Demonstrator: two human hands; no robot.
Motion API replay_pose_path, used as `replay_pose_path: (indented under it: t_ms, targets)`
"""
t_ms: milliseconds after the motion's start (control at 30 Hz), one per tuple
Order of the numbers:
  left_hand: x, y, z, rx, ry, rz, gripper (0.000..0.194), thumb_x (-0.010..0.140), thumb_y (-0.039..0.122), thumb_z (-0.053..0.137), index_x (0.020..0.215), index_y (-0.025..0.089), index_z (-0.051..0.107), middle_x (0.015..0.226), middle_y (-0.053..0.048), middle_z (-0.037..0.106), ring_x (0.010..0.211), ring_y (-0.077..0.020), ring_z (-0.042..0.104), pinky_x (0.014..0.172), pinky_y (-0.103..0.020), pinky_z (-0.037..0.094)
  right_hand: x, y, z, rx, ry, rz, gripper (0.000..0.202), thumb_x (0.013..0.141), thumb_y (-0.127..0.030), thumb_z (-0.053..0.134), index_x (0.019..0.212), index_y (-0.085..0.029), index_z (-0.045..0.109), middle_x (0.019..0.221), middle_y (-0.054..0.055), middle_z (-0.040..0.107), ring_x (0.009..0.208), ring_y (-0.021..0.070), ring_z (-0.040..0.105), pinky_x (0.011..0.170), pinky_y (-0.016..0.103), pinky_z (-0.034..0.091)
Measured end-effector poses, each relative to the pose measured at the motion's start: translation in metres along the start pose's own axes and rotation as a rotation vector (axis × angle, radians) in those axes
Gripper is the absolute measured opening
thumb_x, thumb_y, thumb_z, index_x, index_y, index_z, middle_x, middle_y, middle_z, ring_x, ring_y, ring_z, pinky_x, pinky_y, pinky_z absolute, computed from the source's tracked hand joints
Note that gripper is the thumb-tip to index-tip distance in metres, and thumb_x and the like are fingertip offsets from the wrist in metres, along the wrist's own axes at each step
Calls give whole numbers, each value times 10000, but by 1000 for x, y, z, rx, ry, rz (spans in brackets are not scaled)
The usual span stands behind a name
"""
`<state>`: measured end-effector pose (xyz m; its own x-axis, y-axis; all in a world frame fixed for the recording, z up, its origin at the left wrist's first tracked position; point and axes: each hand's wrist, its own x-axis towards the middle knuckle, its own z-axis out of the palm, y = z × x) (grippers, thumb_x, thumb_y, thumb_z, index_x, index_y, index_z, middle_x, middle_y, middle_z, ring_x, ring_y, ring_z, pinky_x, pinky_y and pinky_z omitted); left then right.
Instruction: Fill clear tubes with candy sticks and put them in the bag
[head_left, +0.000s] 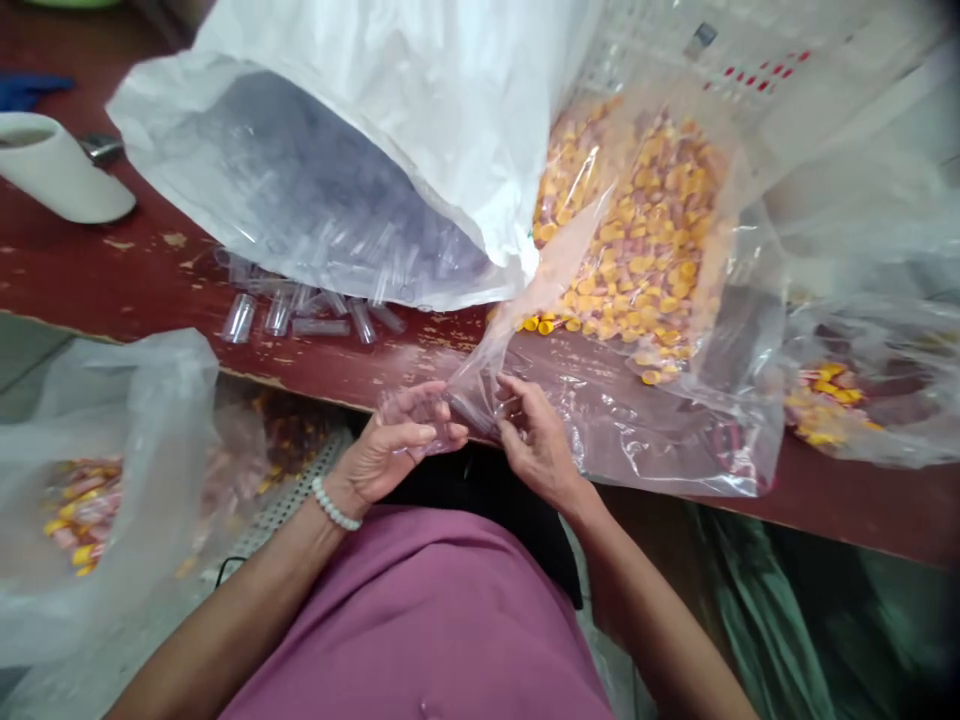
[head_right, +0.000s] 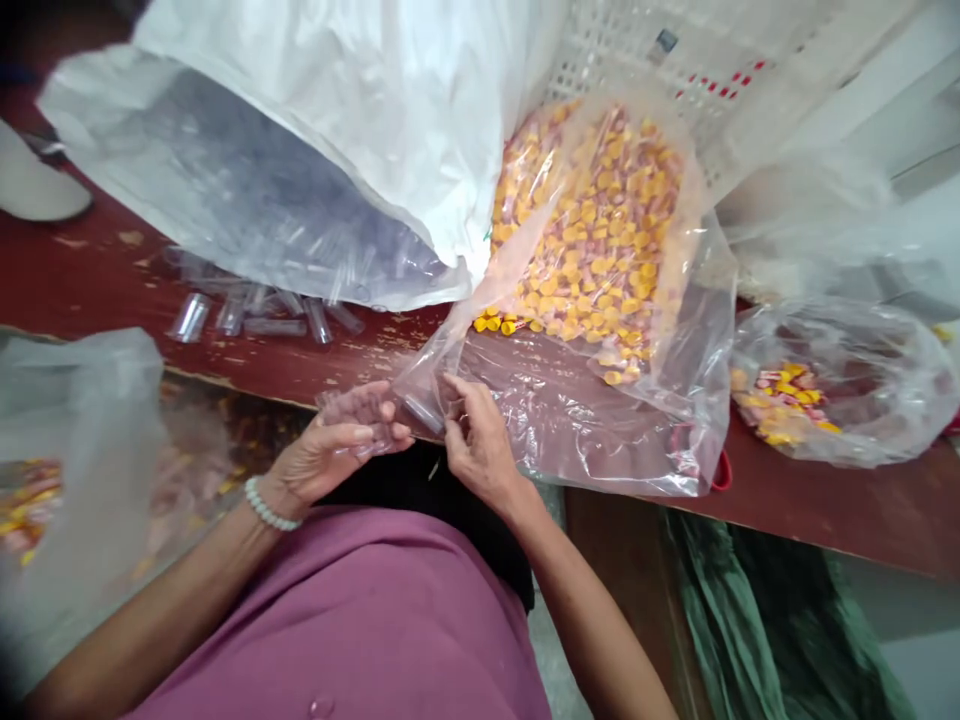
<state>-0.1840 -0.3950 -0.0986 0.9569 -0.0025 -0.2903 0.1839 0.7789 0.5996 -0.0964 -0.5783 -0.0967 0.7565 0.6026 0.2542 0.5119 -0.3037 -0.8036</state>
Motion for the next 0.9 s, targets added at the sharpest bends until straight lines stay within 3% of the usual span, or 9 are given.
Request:
replay_pose_path:
  t_ms: [133, 300, 533, 700, 767, 833, 900]
  targets:
    - [-9, 4, -7, -95, -8, -17, 403, 689, 61, 649, 1075, 176, 640, 948, -33, 691, 835, -204, 675, 858, -392, 513, 0, -2, -8, -34, -22, -29, 430, 789, -47, 453, 1174, -227, 521, 1001, 38, 548, 782, 111, 549, 711, 264, 480]
    - [-18, -2, -8, -189, -99, -99, 563, 703, 107, 652, 1247, 202, 541, 1163, -81, 645, 873, -179, 654, 917, -396, 488, -5, -4, -4, -47, -36, -78, 385, 789, -42, 458, 1119, -212, 561, 960, 34, 577, 786, 114, 554, 732, 267, 479]
    - [-18, 10, -11, -166, -57, -50, 577, 675, 102, 649, 1238, 178, 545, 978, -51, 691, 902, -229, 652, 910, -437, 496, -6, -7, -5, -101, -23, -79, 314, 845, -116, 475, 1133, -208, 556, 980, 44, 576, 779, 119, 557, 718, 268, 486]
    - [-15, 12, -16, -129, 51, 54, 516, 671, 46, 619, 1175, 154, 583, 934, -30, 677, 783, -161, 644, 874, -394, 513, -7, -11, 21, -478, -148, -202, 437, 812, -359, 630, 1207, -198, 537, 1080, 99, 578, 950, 236, 524, 775, 368, 464]
    - [-14, 10, -17, -76, 99, 100, 484, 673, 31, 617, 1141, 155, 601, 907, -22, 674, 754, -152, 642, 828, -363, 521, -7, -10, 37, -641, -175, -246, 434, 818, -367, 620, 1212, -201, 548, 1074, 107, 595, 929, 259, 511, 739, 393, 441]
    - [-13, 8, -19, -19, 133, 141, 474, 664, 27, 633, 1118, 161, 613, 905, -19, 676, 746, -154, 645, 802, -340, 517, -8, -9, 48, -669, -158, -259, 366, 850, -340, 579, 1188, -201, 568, 1074, 107, 603, 908, 252, 510, 729, 395, 429]
    - [-14, 7, -21, 26, 144, 170, 485, 632, 13, 660, 1093, 161, 624, 912, -17, 679, 745, -148, 645, 795, -312, 511, -8, -9, 50, -557, -145, -253, 310, 857, -329, 572, 1133, -189, 592, 1054, 102, 601, 920, 237, 514, 768, 394, 437]
